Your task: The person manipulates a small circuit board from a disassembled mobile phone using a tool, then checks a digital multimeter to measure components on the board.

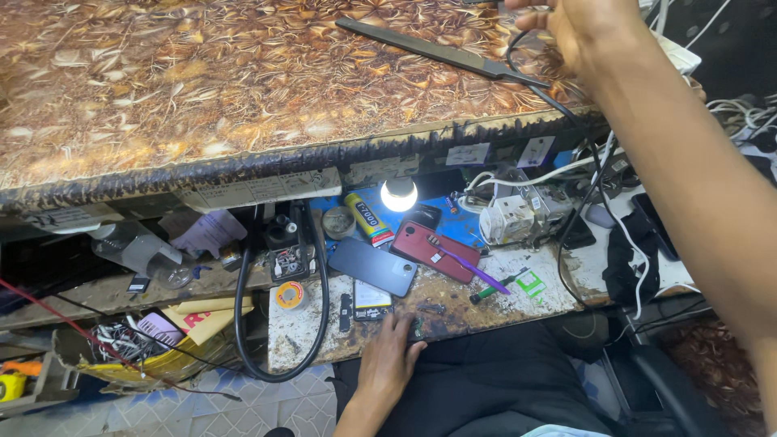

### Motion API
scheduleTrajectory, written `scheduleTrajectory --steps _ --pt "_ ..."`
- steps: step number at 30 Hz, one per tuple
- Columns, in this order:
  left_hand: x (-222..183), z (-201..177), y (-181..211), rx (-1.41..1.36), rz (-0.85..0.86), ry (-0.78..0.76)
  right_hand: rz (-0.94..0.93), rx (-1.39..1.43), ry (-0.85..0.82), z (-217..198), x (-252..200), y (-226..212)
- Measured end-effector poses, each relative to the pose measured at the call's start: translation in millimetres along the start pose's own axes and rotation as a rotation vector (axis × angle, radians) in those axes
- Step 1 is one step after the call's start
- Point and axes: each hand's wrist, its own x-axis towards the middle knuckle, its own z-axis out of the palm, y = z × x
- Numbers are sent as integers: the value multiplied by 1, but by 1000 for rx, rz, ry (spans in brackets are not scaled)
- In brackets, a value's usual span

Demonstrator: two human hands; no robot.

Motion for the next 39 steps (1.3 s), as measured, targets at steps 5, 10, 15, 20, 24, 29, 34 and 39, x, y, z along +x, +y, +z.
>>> scheduleTrajectory --steps 5,10,15,20,24,29,34,39 --pt "0 4 -2 -27 -32 36 -612 -125 78 -1 -92 9" --pt "1 8 -3 -41 -57 67 -775 -204 -33 6 -211 30" --pt "0 10 -5 -123 -46 126 -671 -288 -243 16 -264 122" --pt "-3 3 -1 -222 -10 218 -242 -16 -228 43 -289 227" --pt "-8 -6 11 -298 27 305 -161 -77 -132 56 -301 287" --pt "-17 -19 28 -344 81 391 -162 -41 -199 72 -311 366" --pt "-40 -24 54 -457 127 519 36 72 -283 78 -304 377" --pt "-63 -23 74 -529 237 645 197 216 -326 81 -293 390"
